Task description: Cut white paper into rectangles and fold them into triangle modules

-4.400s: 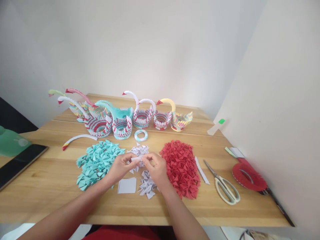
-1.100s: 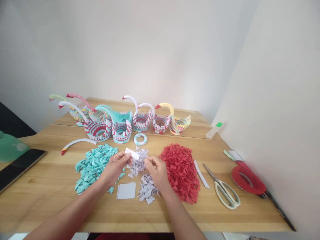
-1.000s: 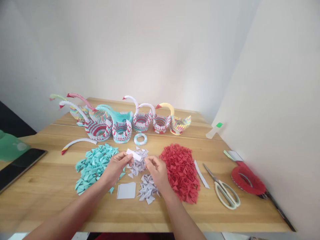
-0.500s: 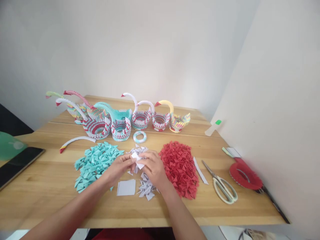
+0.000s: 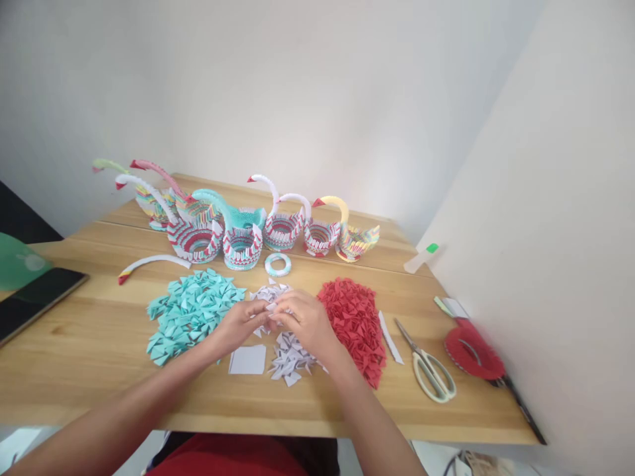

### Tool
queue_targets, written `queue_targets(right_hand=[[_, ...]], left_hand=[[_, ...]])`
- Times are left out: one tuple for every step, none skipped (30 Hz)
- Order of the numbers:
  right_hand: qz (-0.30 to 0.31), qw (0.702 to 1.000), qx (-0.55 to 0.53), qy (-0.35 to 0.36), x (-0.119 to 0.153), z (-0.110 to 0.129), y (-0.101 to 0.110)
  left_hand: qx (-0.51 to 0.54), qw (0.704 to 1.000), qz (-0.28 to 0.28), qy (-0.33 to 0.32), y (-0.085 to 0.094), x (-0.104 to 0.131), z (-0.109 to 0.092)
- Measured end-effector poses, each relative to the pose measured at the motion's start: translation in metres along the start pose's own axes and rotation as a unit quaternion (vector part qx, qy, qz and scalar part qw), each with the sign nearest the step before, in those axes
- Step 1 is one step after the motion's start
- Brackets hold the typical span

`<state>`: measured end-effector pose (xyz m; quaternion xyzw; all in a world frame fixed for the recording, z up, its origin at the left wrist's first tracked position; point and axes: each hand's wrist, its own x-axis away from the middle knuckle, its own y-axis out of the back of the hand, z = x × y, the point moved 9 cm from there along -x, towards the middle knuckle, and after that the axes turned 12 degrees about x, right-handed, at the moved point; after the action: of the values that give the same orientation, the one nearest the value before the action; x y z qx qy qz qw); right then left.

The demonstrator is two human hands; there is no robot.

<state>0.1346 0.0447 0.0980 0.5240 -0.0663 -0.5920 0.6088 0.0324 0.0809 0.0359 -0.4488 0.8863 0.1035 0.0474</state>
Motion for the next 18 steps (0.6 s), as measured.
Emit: queue_targets(right_hand=[[0.005, 1.0, -0.011, -0.003, -0.002, 0.001, 0.0], [0.009, 1.0, -0.022, -0.006, -0.004, 0.001, -0.001], [0.014, 0.999, -0.032, -0.011, -0.005, 0.0, -0.002], [0.019, 0.999, -0.041, -0.019, -0.006, -0.001, -0.004], [0.024, 0.998, -0.046, -0.027, -0.006, -0.004, -0.006], [0.027, 0.998, -0.048, -0.039, -0.006, -0.008, -0.008], [0.027, 0.997, -0.047, -0.054, -0.005, -0.013, -0.01], [0.026, 0.996, -0.044, -0.071, -0.004, -0.018, -0.012], [0.022, 0.995, -0.041, -0.088, -0.002, -0.023, -0.013], [0.016, 0.994, -0.038, -0.102, -0.001, -0.028, -0.014], [0.008, 0.993, -0.036, -0.109, 0.0, -0.031, -0.015], [0.001, 0.993, -0.036, -0.109, 0.001, -0.032, -0.015], [-0.004, 0.994, -0.037, -0.103, 0.002, -0.031, -0.015], [-0.011, 0.995, -0.039, -0.095, 0.002, -0.03, -0.015], [-0.017, 0.995, -0.042, -0.088, 0.003, -0.029, -0.014], [-0.023, 0.995, -0.048, -0.083, 0.003, -0.029, -0.014], [-0.027, 0.995, -0.054, -0.083, 0.004, -0.029, -0.014], [-0.029, 0.994, -0.059, -0.086, 0.005, -0.029, -0.014]], left_hand=[[0.019, 1.0, 0.005, 0.01, -0.001, 0.0, 0.002], [0.036, 0.999, 0.006, 0.021, 0.0, -0.001, 0.003], [0.051, 0.998, 0.004, 0.031, 0.001, -0.001, 0.005], [0.066, 0.997, -0.002, 0.04, 0.002, -0.001, 0.006], [0.087, 0.995, -0.009, 0.05, 0.003, -0.002, 0.008], [0.116, 0.991, -0.015, 0.058, 0.005, -0.002, 0.009], [0.149, 0.987, -0.019, 0.065, 0.005, -0.003, 0.011], [0.184, 0.98, -0.022, 0.071, 0.006, -0.003, 0.012], [0.218, 0.973, -0.025, 0.076, 0.006, -0.004, 0.014], [0.249, 0.965, -0.029, 0.079, 0.006, -0.005, 0.016], [0.275, 0.958, -0.031, 0.082, 0.005, -0.005, 0.017], [0.293, 0.952, -0.036, 0.085, 0.005, -0.006, 0.019], [0.304, 0.948, -0.041, 0.086, 0.005, -0.006, 0.02], [0.304, 0.948, -0.047, 0.085, 0.004, -0.006, 0.02], [0.294, 0.951, -0.053, 0.082, 0.005, -0.005, 0.02], [0.271, 0.957, -0.061, 0.078, 0.005, -0.005, 0.019], [0.238, 0.966, -0.07, 0.071, 0.007, -0.004, 0.016], [0.197, 0.975, -0.081, 0.063, 0.008, -0.003, 0.013]])
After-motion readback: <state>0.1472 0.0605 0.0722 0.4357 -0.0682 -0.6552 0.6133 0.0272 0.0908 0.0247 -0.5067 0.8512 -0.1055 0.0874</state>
